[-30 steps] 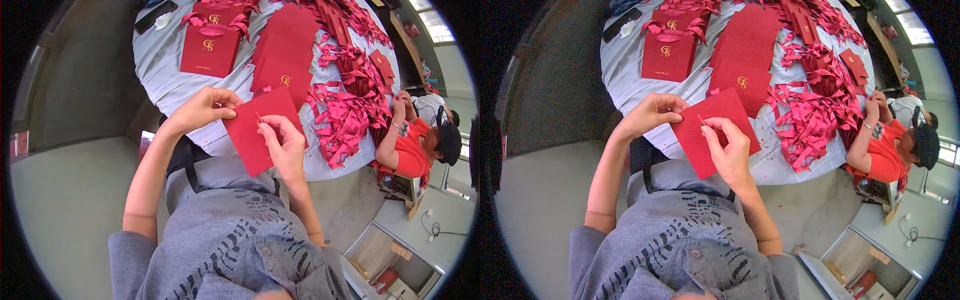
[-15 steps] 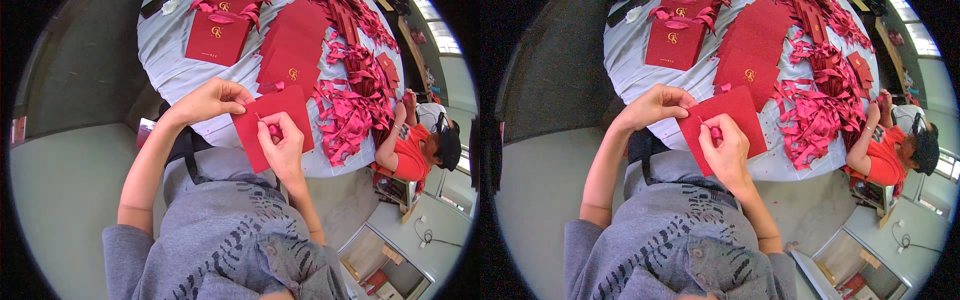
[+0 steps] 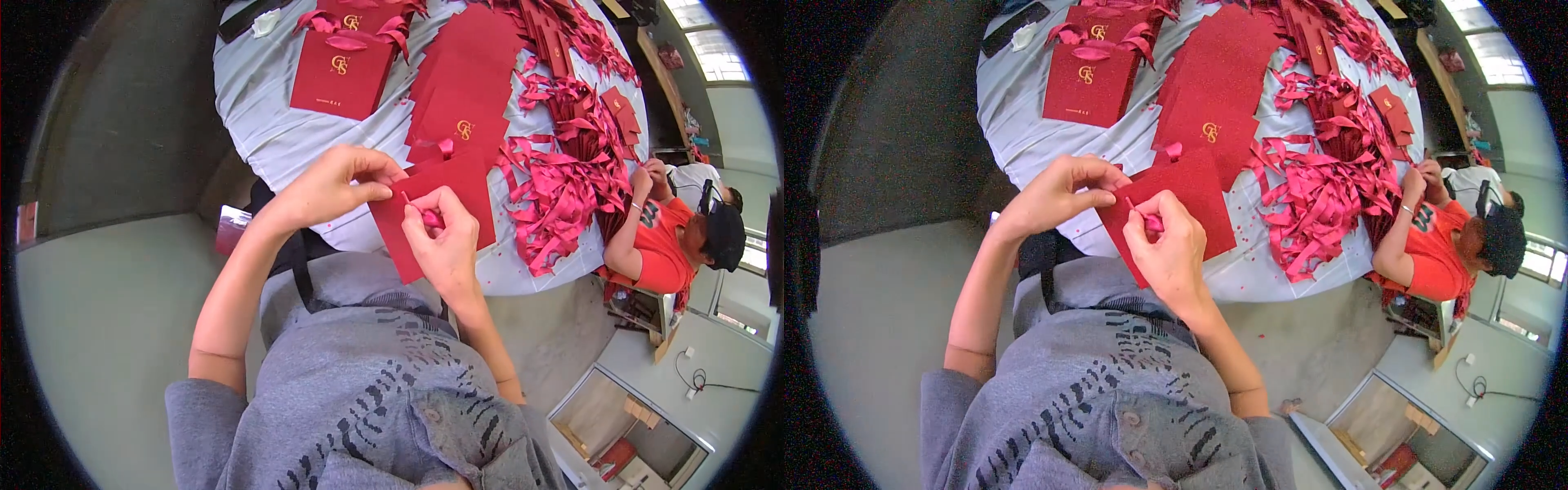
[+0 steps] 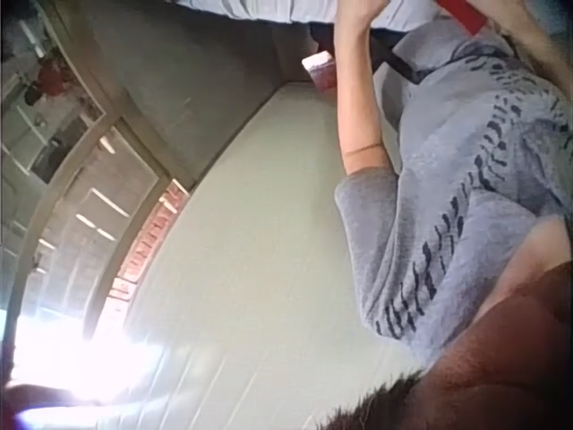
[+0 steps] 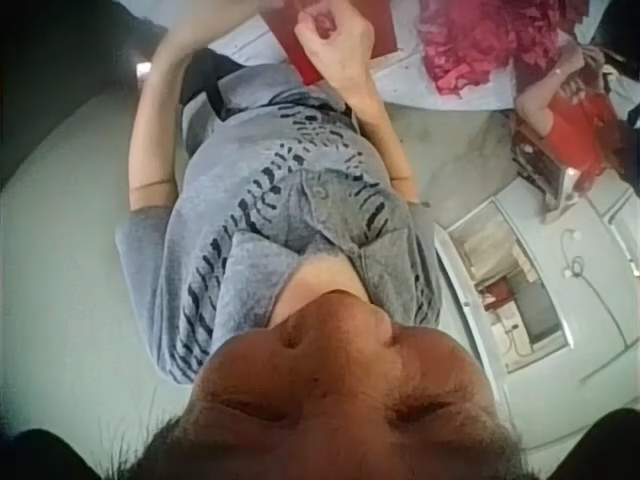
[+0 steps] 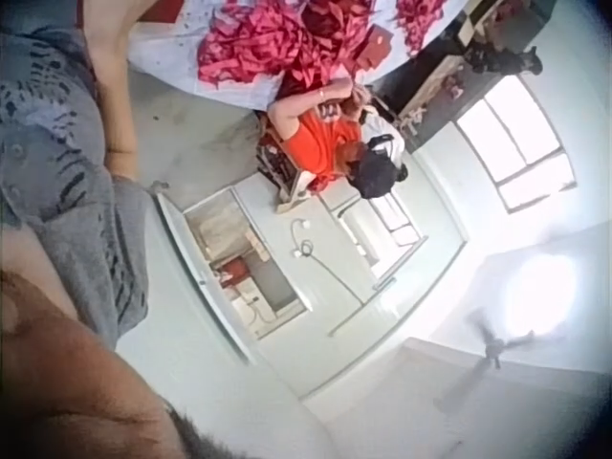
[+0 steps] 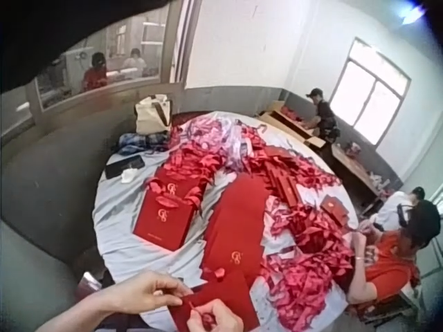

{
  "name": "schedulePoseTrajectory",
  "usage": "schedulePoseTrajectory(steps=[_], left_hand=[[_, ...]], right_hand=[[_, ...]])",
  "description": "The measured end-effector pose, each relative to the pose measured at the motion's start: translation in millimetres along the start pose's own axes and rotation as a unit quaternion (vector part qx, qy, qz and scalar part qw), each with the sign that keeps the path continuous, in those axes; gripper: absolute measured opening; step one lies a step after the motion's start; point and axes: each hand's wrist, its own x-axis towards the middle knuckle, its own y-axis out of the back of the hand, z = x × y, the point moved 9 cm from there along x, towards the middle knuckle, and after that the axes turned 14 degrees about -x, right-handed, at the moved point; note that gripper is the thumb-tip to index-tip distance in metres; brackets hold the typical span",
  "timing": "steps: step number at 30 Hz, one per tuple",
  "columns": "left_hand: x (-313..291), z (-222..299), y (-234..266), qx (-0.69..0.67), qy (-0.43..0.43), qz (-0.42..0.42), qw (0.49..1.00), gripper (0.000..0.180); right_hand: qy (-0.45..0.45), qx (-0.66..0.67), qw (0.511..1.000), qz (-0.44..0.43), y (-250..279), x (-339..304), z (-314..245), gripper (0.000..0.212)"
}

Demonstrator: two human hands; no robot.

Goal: The person attaches ribbon handles to paper gift bags by hand, threading ribbon strips through the slots and stacking the assembled bags on the table.

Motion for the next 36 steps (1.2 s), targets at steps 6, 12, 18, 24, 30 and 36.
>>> schedulePoseTrajectory(steps=[6, 12, 18, 24, 30, 36], left_hand=[[-7.3, 20.4, -6.9, 0.158, -0.099, 0.075, 0.98, 0.02], [-15.5, 47.9, -32.8, 0.303, -0.251, 0.125, 0.911, 0.018], [-16.1, 32.9, -36.7, 0.33, -0.256, 0.148, 0.896, 0.021], [-18.3, 28.2, -41.3, 0.358, -0.278, 0.154, 0.878, 0.023], [-17.7, 25.2, -44.4, 0.375, -0.274, 0.157, 0.871, 0.022], [-17.9, 24.3, -45.7, 0.388, -0.279, 0.149, 0.866, 0.032]], right_hand=[[-0.064, 0.028, 0.997, -0.038, -9.1, -1.6, 13.4, 0.011], [-0.086, 0.04, 0.995, 0.007, -7.7, -2.8, 24.1, 0.014], [-0.116, 0.064, 0.991, 0.0, -23.2, -5.1, 30.3, 0.017], [-0.134, 0.124, 0.983, -0.013, -29.2, -7.5, 33.1, 0.009], [-0.126, 0.143, 0.982, -0.002, -34.2, -7.2, 39.8, 0.01], [-0.092, 0.106, 0.99, 0.023, -38.0, -7.2, 38.8, 0.01]])
